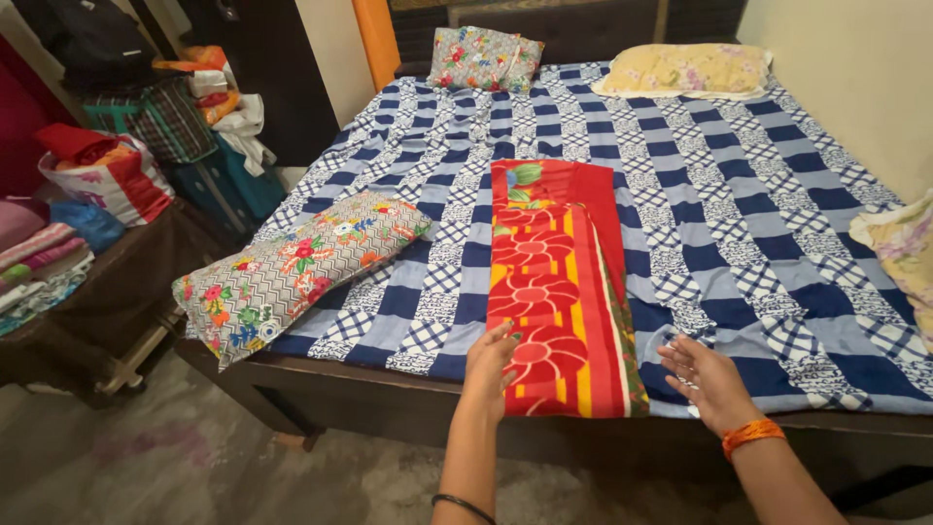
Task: The person folds a red blanket with floral patterns by holding the corners and aligning the edges while standing near a bed.
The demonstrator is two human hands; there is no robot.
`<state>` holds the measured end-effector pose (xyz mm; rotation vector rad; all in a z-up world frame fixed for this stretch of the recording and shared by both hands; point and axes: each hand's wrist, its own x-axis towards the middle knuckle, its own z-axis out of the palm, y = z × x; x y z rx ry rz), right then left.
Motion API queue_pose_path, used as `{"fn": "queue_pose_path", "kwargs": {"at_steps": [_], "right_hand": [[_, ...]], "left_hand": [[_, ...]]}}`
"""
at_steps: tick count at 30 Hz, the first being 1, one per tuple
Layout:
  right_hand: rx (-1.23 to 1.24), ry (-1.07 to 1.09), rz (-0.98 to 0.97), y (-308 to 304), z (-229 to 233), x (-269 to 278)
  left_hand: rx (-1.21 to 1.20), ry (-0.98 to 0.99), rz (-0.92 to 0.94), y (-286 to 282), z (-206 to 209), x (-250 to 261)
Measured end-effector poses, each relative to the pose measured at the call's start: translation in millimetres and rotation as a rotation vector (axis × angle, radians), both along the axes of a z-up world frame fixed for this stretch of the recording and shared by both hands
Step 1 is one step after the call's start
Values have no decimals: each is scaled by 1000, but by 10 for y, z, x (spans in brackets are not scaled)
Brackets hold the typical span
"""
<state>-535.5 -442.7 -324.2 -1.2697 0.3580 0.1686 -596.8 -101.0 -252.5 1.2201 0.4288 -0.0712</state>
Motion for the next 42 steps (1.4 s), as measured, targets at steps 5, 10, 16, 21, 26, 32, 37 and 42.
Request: {"fn": "queue_pose_path", "kwargs": {"at_steps": [5,10,16,21,26,32,37,42], "right_hand": [[-16,-30,-12,45,8,83],[-8,-65,-22,166,111,208],[-6,-54,-63,414,231,461],[4,-57,-69,639,268,714],[20,-27,-122,915,440,1017],[-5,-83,-171,1159,613,1165],[-52,-76,-195,1291,784,1245],[-43,-102,-214,1293,863,1531]], "left_hand": [[-49,-67,-10,25,25,83],[-19,-95,19,66,-15,276],[-33,-64,-19,218,17,604],[-5,-53,-53,427,98,1025],[44,-56,-110,603,312,1452],[40,-135,-201,709,567,1768],[12,-135,-230,715,520,2039],[-13,-112,-229,717,419,2346]]}}
